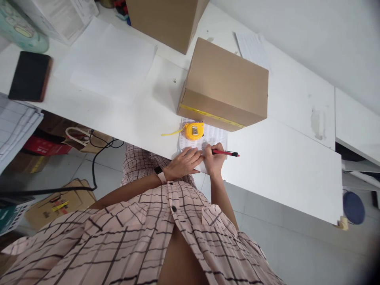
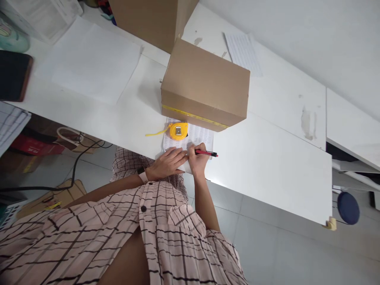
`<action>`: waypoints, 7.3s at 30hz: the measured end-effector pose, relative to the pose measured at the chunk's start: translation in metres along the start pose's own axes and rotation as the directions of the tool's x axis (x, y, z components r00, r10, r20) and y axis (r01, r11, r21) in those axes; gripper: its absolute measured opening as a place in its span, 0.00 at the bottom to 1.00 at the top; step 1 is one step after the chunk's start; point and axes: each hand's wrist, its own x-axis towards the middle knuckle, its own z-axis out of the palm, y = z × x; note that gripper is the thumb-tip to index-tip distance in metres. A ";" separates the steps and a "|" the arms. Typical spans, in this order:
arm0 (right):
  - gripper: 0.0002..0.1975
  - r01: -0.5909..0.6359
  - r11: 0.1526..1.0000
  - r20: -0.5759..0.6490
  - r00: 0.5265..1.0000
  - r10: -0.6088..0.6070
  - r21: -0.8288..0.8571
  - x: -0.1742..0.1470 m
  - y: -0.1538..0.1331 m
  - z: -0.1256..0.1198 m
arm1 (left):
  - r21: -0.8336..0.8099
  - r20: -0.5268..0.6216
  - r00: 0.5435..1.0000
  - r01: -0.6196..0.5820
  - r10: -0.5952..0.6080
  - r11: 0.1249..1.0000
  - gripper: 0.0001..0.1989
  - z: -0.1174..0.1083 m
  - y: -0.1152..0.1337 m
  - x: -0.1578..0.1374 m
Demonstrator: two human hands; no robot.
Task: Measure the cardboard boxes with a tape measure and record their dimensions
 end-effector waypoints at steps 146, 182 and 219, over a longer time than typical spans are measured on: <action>0.16 -0.254 0.954 0.147 0.962 0.231 0.158 0.211 -0.070 -0.058 | -0.870 0.193 0.763 0.424 -0.617 0.252 0.26 -0.175 -0.268 0.086; 0.19 0.241 0.895 0.306 0.944 -0.126 -0.376 0.277 -0.127 0.017 | -0.833 0.460 0.816 0.261 -0.350 -0.488 0.29 -0.141 0.001 0.061; 0.16 0.289 0.858 0.326 0.933 -0.153 -0.424 0.267 -0.143 0.012 | -0.775 0.492 0.757 0.154 -0.431 -0.613 0.22 -0.130 -0.045 0.127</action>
